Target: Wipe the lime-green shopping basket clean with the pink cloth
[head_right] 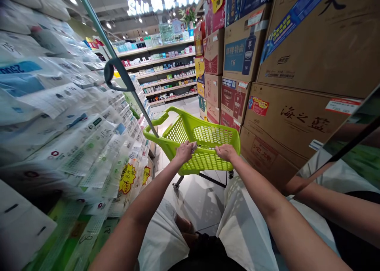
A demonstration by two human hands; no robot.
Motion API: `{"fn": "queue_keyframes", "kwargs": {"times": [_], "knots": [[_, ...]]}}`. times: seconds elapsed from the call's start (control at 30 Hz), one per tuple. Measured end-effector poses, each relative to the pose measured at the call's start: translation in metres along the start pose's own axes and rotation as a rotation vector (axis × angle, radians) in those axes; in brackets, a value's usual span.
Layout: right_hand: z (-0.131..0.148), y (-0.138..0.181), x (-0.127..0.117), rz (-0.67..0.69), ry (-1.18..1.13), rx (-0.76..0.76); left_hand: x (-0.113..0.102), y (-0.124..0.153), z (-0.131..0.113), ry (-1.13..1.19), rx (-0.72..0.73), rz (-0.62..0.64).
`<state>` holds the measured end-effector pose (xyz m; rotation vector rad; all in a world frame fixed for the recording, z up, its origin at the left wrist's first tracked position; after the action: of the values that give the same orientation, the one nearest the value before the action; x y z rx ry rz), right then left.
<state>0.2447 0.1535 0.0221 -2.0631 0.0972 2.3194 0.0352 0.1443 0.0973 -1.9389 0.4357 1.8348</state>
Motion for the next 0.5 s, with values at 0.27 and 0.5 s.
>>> {"fn": "queue_keyframes", "kwargs": {"times": [0.27,0.5], "knots": [[0.011,-0.008,0.002,-0.005,0.104,-0.082,-0.021,0.022,0.04,-0.059,-0.127,-0.018],[-0.001,-0.017,0.004,-0.023,0.119,-0.052,-0.009,0.038,0.023,-0.018,-0.144,-0.081]]}}
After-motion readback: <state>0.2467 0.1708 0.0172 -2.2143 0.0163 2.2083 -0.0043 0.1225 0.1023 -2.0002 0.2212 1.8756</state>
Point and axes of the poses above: each hand's wrist, its own y-axis away from the middle knuckle, its own x-axis out of the palm, z = x × y, the point moved 8 cm from there along -y, towards the middle knuckle, and after that the axes turned 9 degrees about x, right-handed, at the moved point
